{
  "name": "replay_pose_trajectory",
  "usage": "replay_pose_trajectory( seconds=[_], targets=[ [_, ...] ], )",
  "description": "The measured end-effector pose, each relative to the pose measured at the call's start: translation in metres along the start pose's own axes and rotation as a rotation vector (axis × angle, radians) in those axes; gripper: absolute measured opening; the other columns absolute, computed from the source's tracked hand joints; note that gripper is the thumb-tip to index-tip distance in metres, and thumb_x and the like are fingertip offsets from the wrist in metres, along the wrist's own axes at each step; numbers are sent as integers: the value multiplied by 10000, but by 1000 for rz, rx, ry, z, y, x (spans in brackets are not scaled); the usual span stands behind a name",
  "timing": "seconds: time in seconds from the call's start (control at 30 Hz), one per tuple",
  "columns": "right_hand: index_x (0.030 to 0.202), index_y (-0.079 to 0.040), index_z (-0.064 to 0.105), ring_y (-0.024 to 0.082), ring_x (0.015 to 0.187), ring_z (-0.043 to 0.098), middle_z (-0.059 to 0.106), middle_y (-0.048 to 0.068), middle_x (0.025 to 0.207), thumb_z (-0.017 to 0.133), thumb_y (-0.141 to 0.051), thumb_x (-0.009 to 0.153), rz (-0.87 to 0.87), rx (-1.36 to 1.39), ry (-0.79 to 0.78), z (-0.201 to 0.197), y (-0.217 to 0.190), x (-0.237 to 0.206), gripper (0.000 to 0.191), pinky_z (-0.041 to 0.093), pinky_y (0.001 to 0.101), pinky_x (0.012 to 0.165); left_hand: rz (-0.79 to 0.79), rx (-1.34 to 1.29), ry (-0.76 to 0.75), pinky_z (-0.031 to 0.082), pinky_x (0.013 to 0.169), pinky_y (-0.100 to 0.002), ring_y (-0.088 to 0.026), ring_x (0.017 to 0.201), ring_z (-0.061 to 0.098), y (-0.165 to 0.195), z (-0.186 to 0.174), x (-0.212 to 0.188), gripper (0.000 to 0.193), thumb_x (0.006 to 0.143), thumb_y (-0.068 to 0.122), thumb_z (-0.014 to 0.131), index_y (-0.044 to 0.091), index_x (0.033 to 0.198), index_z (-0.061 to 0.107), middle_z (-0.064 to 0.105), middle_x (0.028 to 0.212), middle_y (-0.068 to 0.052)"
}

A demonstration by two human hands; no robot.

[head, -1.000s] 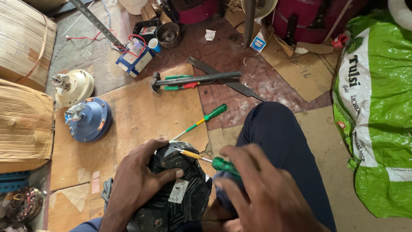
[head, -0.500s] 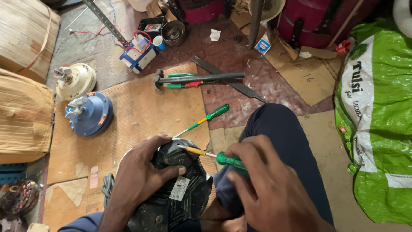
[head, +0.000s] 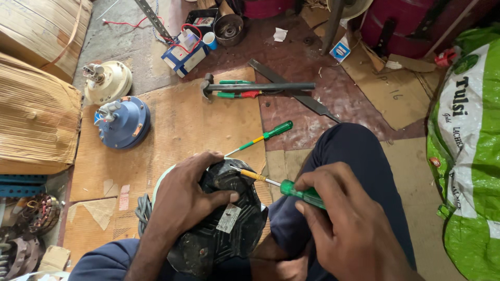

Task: The person sits on the floor repairing an electric fan. They handle the wiring inside the fan housing, reposition the housing, then use a screwdriver to unscrew and work on the motor housing, turning the unit over to access different sides.

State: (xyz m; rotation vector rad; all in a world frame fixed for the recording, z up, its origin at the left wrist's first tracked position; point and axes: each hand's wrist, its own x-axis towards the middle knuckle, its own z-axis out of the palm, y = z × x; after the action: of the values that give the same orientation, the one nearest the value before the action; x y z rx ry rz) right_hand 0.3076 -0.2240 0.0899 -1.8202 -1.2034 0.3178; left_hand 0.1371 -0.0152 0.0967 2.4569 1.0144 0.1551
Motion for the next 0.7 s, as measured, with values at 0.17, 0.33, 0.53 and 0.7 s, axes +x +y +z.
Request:
replay_pose_trajectory(
  seconds=[0.17, 0.33, 0.53, 0.7],
  targets=[
    [1031, -119, 715, 228, 688, 679, 686, 50, 844, 735, -217, 923, 192, -118, 43, 9, -3, 2, 148, 523, 341, 576, 26, 3, 9, 532, 854, -433, -312, 1007, 706, 0, 0, 0, 695, 536, 399, 928, 126, 1133, 701, 754, 1055, -89],
    [1080, -62, 658, 228, 722, 701, 672, 84, 949, 723, -176, 872, -18, 13, 41, 1, -1, 4, 246, 537, 311, 533, 4, 10, 0, 528, 861, -432, -313, 1008, 698, 0, 1, 0, 746, 523, 406, 933, 143, 1183, 704, 749, 1045, -91],
    [1040, -96, 721, 221, 671, 675, 687, 59, 879, 763, -218, 917, 155, -115, 79, 9, -2, 2, 179, 527, 340, 554, 12, 11, 6, 522, 873, -433, -319, 1020, 691, -1, 3, 0, 747, 530, 413, 932, 142, 1187, 701, 744, 1060, -97],
    [1082, -51, 675, 233, 747, 747, 702, 67, 942, 733, -185, 894, -9, -31, 108, 6, -3, 5, 238, 561, 305, 559, 14, -1, 3, 524, 886, -425, -314, 1034, 691, -2, 3, 0, 726, 530, 412, 927, 131, 1159, 699, 745, 1065, -95]
  ],
)
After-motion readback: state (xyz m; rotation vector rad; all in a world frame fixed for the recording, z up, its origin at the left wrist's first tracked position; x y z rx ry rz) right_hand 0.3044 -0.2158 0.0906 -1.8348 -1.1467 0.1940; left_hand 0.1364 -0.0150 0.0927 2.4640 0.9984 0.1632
